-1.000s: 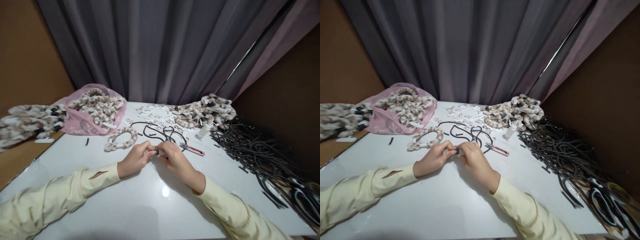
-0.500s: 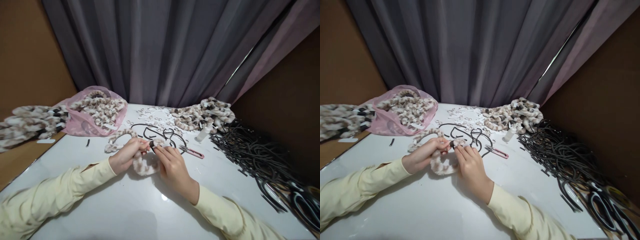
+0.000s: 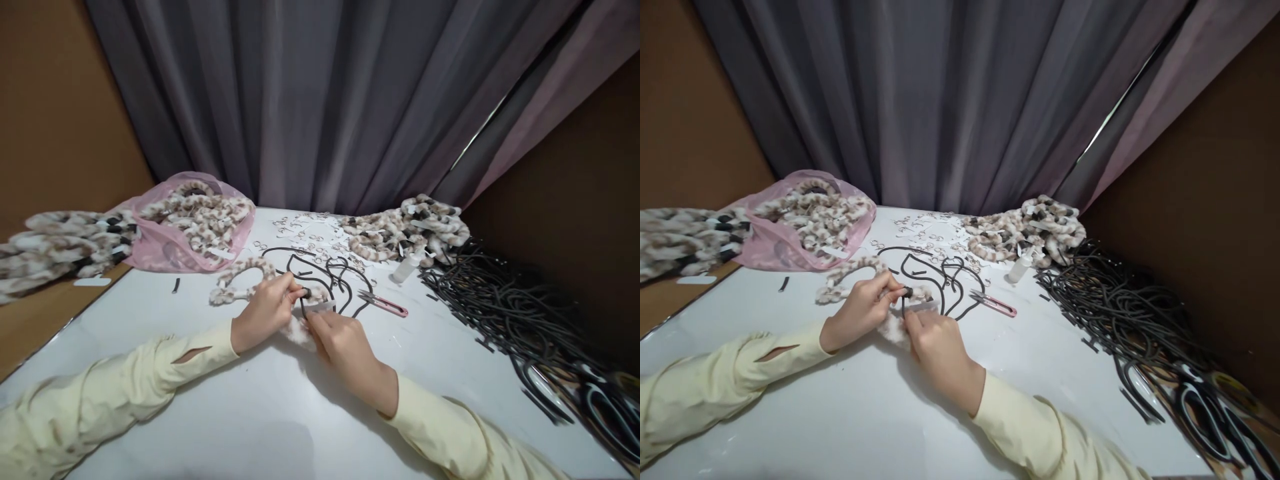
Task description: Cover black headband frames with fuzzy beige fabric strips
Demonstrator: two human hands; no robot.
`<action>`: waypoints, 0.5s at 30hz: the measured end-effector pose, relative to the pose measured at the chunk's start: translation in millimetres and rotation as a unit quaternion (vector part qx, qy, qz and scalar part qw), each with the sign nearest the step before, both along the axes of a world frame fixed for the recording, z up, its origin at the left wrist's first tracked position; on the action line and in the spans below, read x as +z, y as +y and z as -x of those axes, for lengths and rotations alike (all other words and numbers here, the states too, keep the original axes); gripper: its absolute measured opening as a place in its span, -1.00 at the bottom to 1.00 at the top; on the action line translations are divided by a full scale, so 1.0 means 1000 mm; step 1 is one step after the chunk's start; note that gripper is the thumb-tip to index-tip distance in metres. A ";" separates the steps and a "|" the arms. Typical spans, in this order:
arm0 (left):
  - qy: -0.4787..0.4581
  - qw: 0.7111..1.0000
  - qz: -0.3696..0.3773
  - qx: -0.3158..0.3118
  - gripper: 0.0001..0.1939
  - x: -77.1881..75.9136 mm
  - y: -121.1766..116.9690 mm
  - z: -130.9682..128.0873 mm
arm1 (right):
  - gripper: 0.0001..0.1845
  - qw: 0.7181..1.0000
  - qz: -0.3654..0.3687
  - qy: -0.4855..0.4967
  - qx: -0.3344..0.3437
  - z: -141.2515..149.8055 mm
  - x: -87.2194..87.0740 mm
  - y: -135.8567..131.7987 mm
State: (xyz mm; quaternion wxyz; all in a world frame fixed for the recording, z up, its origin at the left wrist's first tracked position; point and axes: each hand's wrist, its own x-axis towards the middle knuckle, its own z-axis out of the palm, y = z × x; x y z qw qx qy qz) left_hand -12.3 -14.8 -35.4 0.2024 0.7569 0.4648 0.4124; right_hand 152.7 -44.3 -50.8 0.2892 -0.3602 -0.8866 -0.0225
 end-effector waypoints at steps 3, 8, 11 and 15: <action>0.020 0.999 -0.040 -0.014 -0.82 -0.006 0.000 -0.001 | -0.73 0.995 -0.081 -0.044 0.038 0.001 -0.002 -0.003; 0.053 0.998 -0.022 -0.030 -0.81 -0.005 0.002 0.000 | -0.73 0.988 -0.136 -0.058 0.037 -0.002 0.011 -0.001; 0.070 0.997 0.022 -0.033 -0.82 0.001 0.003 0.002 | -0.73 0.983 -0.166 -0.071 0.019 -0.011 0.022 0.006; 0.066 0.993 0.058 -0.082 -0.81 0.008 -0.001 0.001 | -0.71 0.992 -0.123 -0.016 0.003 -0.022 0.026 0.019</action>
